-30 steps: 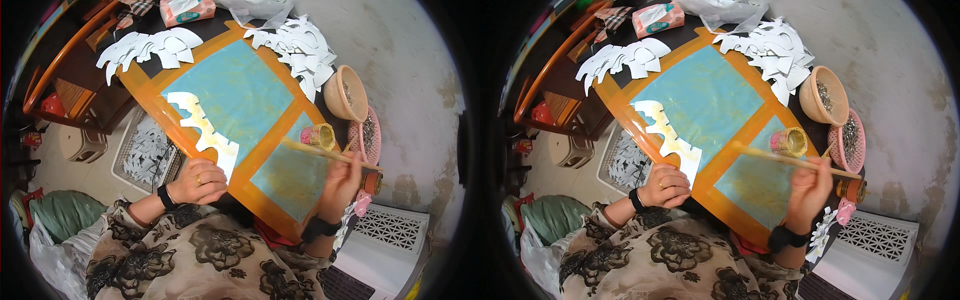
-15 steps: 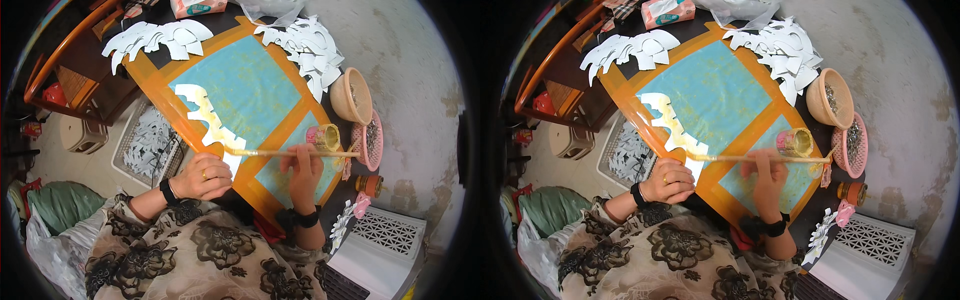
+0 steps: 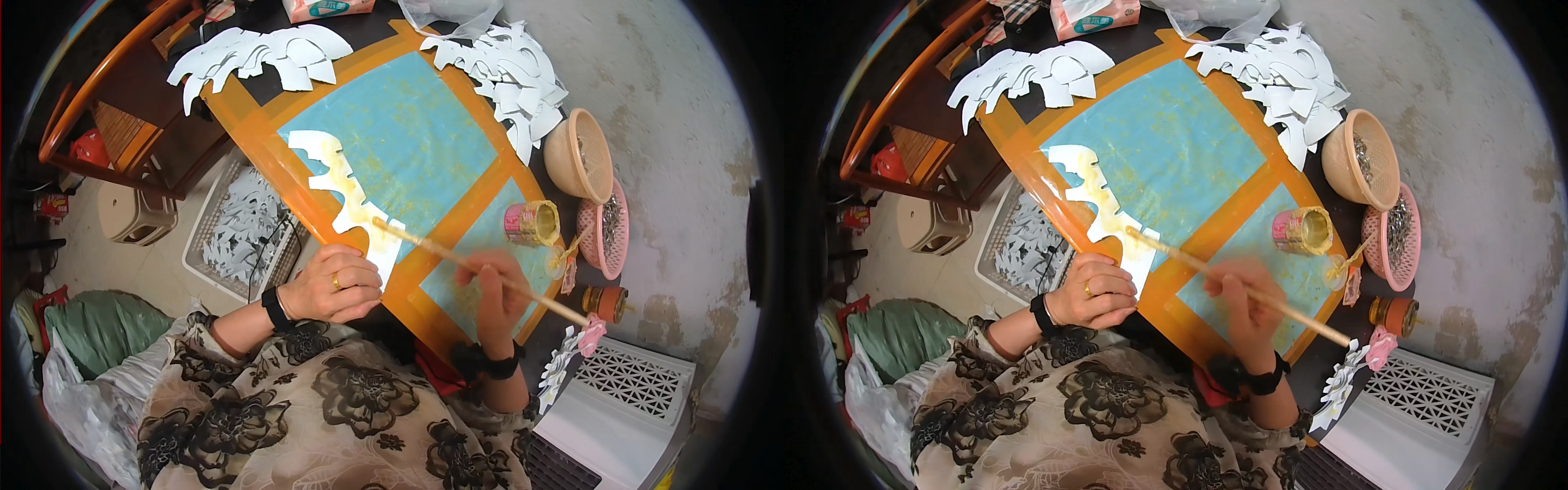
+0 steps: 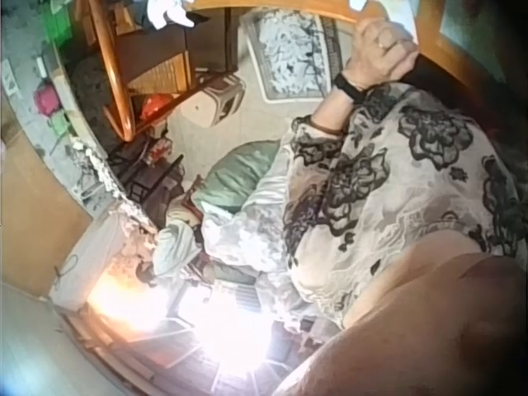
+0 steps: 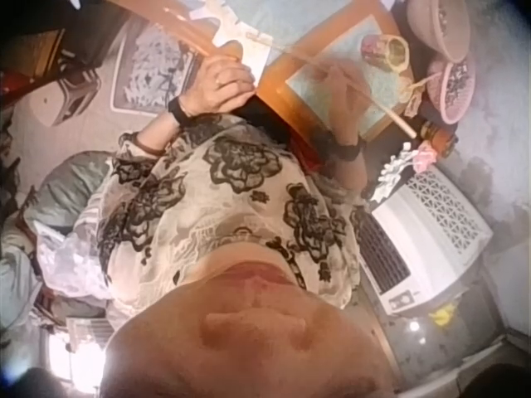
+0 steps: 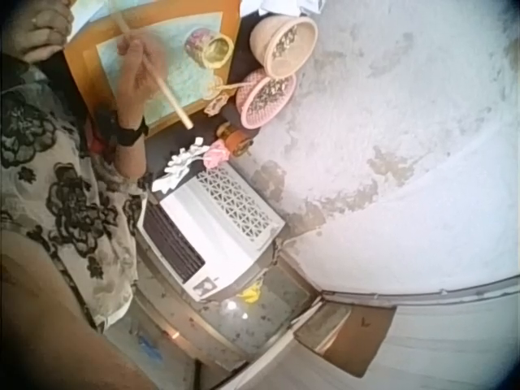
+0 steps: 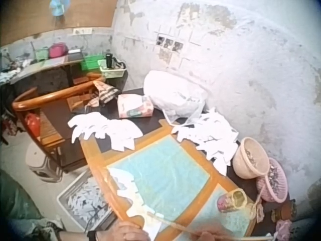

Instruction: Apply glue to white shoe components using a brush on a workbench.

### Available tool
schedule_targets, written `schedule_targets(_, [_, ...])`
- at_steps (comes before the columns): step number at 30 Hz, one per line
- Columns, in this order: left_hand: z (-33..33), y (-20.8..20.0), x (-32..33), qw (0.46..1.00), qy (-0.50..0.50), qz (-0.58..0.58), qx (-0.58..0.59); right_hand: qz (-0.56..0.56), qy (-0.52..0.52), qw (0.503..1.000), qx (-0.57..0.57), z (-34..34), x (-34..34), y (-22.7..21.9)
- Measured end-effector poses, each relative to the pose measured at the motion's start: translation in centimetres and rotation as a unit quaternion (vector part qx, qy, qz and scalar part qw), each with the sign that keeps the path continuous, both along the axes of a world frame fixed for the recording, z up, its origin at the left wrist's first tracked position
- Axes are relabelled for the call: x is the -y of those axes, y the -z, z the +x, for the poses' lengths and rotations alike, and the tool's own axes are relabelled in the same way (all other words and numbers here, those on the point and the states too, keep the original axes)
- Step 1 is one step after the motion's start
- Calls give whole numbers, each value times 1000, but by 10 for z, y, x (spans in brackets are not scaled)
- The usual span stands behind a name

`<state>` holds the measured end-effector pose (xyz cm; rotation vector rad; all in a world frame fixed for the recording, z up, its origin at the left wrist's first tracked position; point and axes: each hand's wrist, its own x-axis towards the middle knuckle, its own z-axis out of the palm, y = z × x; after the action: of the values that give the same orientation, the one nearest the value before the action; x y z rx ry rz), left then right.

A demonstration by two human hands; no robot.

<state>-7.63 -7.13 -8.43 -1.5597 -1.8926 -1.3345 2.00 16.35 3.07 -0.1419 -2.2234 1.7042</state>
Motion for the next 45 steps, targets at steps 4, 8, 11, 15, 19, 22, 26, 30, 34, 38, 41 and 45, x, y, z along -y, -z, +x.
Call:
schedule_targets(4, [0, 2, 0, 1000, -1, 0, 0, -3, -18, 1000, -13, 12, -4, -2])
schedule_targets(8, [-1, -1, -1, 1000, 2, 7, -6, 57, -13, 998, -13, 1, -2, -2])
schedule_targets(11, [-1, -2, -1, 1000, 4, 4, -1, 79, -27, 995, -51, -5, 1, 1])
schedule_targets(15, [0, -2, 0, 1000, -4, 2, -1, 153, -46, 985, -63, 2, -3, -3])
schedule_targets(19, [0, 1, 0, 1000, 0, -1, -1, 168, -44, 984, -41, 13, -5, -8])
schedule_targets(22, [0, 0, 0, 1000, 0, -1, -4, 159, -57, 984, -57, 7, 4, -6])
schedule_targets(26, [0, 0, 0, 1000, -2, 4, -3, 180, -57, 980, -58, -9, 10, -5])
schedule_targets(30, [0, 0, -2, 1000, 0, 7, 2, 196, -66, 976, -64, -4, 5, -6])
schedule_targets(34, [0, 1, -2, 1000, 1, 6, 0, 202, -64, 975, -69, -5, 8, -6])
schedule_targets(38, [-1, -2, -1, 1000, 0, 4, -8, 212, -71, 973, -58, -13, 14, -12])
schedule_targets(41, [-2, -3, -1, 1000, 2, 2, -5, 207, -82, 973, -63, -8, 9, -15])
schedule_targets(45, [0, 0, -1, 1000, -1, -4, -4, 204, -96, 974, -38, 10, 2, -20])
